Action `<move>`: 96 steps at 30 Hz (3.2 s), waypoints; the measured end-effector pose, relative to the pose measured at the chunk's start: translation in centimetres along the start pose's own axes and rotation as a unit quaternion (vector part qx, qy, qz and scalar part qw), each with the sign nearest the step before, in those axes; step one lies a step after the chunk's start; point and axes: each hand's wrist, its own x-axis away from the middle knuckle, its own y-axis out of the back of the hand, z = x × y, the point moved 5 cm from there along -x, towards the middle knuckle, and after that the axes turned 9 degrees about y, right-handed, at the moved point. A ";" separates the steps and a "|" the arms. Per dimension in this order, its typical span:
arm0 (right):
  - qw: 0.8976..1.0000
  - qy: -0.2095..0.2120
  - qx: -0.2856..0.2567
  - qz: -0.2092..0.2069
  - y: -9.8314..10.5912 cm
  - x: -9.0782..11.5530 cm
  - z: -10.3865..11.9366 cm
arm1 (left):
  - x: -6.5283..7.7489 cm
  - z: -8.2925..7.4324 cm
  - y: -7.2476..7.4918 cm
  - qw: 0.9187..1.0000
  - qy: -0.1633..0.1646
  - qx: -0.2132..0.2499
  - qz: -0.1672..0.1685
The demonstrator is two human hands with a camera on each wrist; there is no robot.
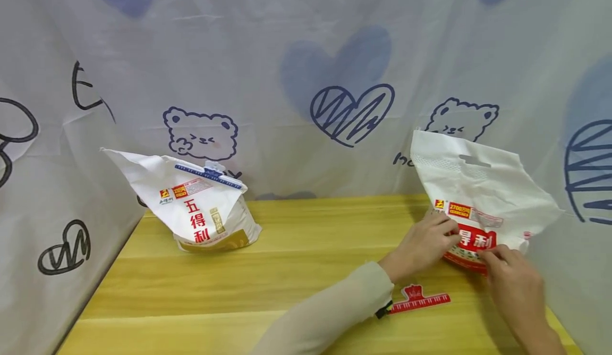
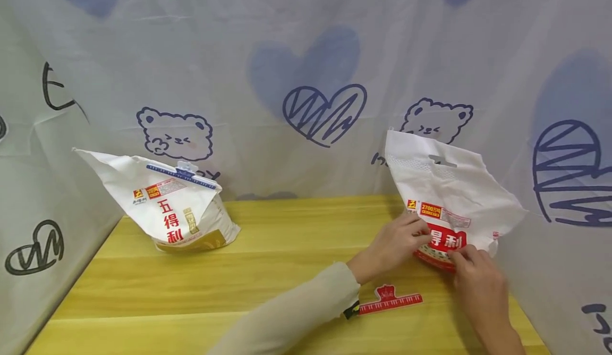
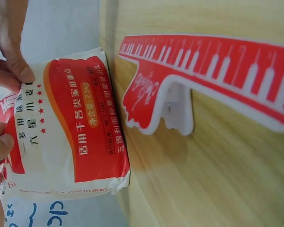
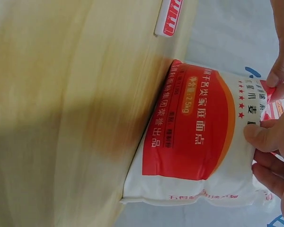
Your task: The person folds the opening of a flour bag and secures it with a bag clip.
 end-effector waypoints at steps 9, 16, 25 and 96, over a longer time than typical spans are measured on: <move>0.999 -0.017 0.017 0.025 -0.3 0.1 0.4 | 0.3 -0.4 -0.3 1.000 0.023 0.010 -0.010; 1.000 -0.019 0.017 0.008 -0.5 0.1 0.6 | 0.2 0.0 0.1 0.999 0.034 0.017 0.019; 1.000 0.015 0.004 0.000 -1.4 -0.5 1.1 | 1.2 1.1 0.1 0.998 0.047 0.028 0.024; 0.961 0.166 -0.207 -0.073 -9.4 -10.7 18.8 | 19.6 14.1 10.0 0.974 0.212 0.044 -0.064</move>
